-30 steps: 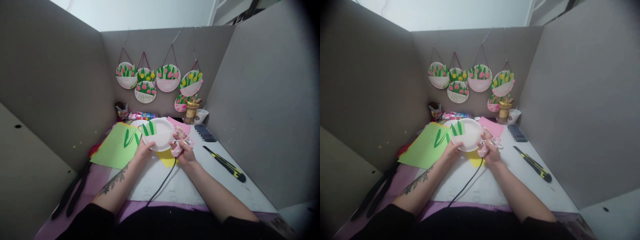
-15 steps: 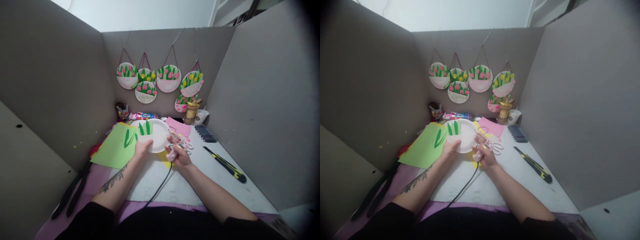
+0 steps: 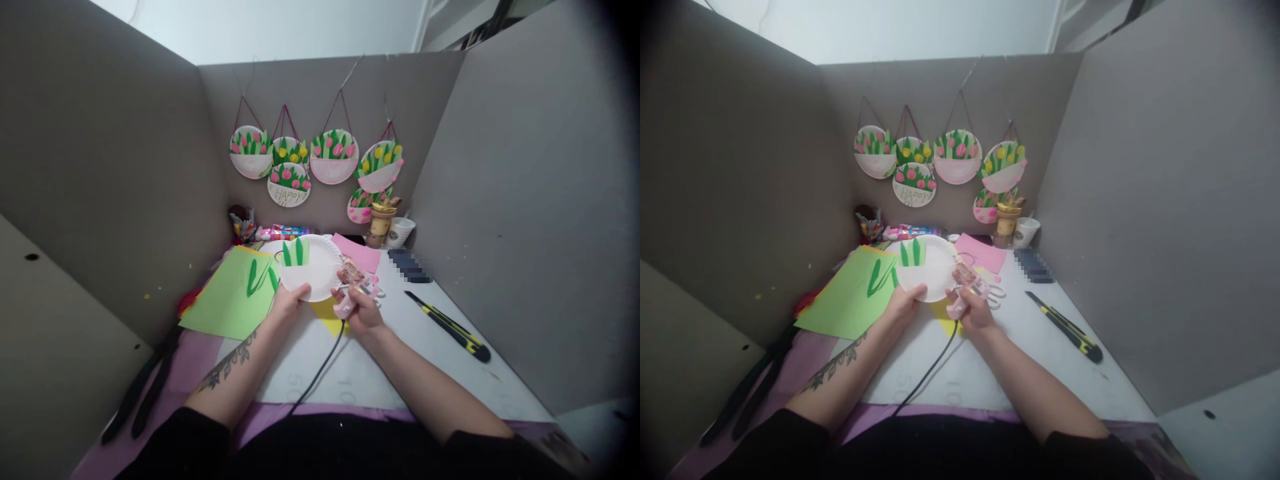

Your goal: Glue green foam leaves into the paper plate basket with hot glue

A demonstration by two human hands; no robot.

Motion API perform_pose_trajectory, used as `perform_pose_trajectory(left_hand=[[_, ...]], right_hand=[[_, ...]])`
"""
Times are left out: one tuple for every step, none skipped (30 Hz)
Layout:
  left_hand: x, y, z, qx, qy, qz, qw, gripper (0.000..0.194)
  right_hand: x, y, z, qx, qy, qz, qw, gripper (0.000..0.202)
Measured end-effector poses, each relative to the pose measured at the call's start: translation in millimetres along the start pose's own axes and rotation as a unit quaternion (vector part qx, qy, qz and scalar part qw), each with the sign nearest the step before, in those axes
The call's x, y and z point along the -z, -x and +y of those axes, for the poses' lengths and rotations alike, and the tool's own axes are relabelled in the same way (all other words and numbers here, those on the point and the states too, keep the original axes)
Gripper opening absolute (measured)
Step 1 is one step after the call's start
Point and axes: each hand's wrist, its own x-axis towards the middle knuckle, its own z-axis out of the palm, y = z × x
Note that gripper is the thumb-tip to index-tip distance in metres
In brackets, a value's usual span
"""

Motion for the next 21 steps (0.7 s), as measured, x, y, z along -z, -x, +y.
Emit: perform_pose_trajectory(left_hand=[[0.7, -1.0, -0.8, -0.003, -0.003, 0.011, 1.0, 0.085], [1.7, -2.0, -1.3, -0.004, -0.007, 0.022, 1.0, 0.084], [2.6, -2.9, -1.4, -0.002, -0.012, 0.032, 0.999, 0.083], [3.5, -3.6, -1.3, 0.001, -0.017, 0.037, 0.999, 0.081], [4.1, -4.1, -1.2, 0.002, -0.02, 0.038, 0.999, 0.081], [4.5, -4.5, -1.2, 0.003, -0.021, 0.033, 0.999, 0.082], [4.8, -4.9, -1.1, 0.003, -0.022, 0.025, 0.999, 0.083], [5.2, -5.3, -1.1, 0.002, -0.02, 0.017, 1.0, 0.084], [5.7, -5.9, -0.8, 0.002, -0.018, 0.014, 1.0, 0.084], [6.5, -6.8, -0.3, 0.004, -0.015, 0.021, 1.0, 0.083], [7.6, -8.0, 0.5, 0.009, -0.014, 0.039, 0.999, 0.079], [9.0, -9.4, 1.7, 0.016, -0.014, 0.063, 0.998, 0.074], [10.7, -11.1, 3.2, 0.022, -0.015, 0.084, 0.996, 0.067], [12.4, -12.8, 4.8, 0.028, -0.017, 0.097, 0.995, 0.06], [14.0, -14.3, 6.4, 0.033, -0.017, 0.104, 0.994, 0.054], [15.4, -15.6, 7.9, 0.036, -0.015, 0.103, 0.994, 0.05], [16.4, -16.4, 9.2, 0.037, -0.009, 0.101, 0.994, 0.046], [17.0, -16.6, 10.3, 0.038, -0.002, 0.101, 0.994, 0.042], [17.3, -16.4, 11.1, 0.036, 0.006, 0.103, 0.994, 0.039], [17.4, -15.8, 11.8, 0.035, 0.013, 0.106, 0.994, 0.036], [17.3, -15.0, 12.3, 0.035, 0.017, 0.106, 0.994, 0.034]], right_hand=[[-0.5, 1.0, 0.6, -0.002, -0.001, -0.003, 1.0, 0.049], [-1.0, 2.0, 1.1, -0.003, -0.002, -0.005, 1.0, 0.05], [-1.4, 2.9, 1.4, -0.003, -0.002, -0.007, 1.0, 0.051], [-1.7, 3.6, 1.5, -0.002, -0.002, -0.01, 1.0, 0.052], [-1.9, 4.0, 1.4, -0.002, -0.001, -0.013, 1.0, 0.051], [-1.9, 4.2, 0.9, -0.001, 0.0, -0.016, 1.0, 0.051], [-1.9, 4.1, 0.2, -0.001, 0.001, -0.018, 1.0, 0.05], [-1.7, 3.8, -0.8, -0.001, -0.001, -0.017, 1.0, 0.049], [-1.4, 3.2, -1.9, 0.001, -0.003, -0.014, 1.0, 0.049], [-0.9, 2.5, -3.1, 0.003, -0.006, -0.008, 1.0, 0.049], [-0.2, 1.7, -4.2, 0.005, -0.01, -0.002, 1.0, 0.05], [0.6, 0.7, -5.2, 0.008, -0.014, 0.003, 1.0, 0.05], [1.5, -0.2, -5.9, 0.011, -0.019, 0.006, 1.0, 0.05], [2.3, -1.1, -6.4, 0.014, -0.022, 0.006, 1.0, 0.05], [3.0, -2.0, -6.6, 0.016, -0.026, 0.004, 1.0, 0.051], [3.6, -2.7, -6.6, 0.017, -0.029, 0.002, 0.999, 0.05], [4.0, -3.2, -6.6, 0.018, -0.033, 0.001, 0.999, 0.05], [4.2, -3.7, -6.6, 0.017, -0.037, 0.003, 0.999, 0.049], [4.4, -4.0, -6.6, 0.015, -0.04, 0.005, 0.999, 0.049], [4.4, -4.3, -6.8, 0.012, -0.043, 0.008, 0.999, 0.049], [4.5, -4.5, -7.1, 0.01, -0.046, 0.012, 0.999, 0.049]])
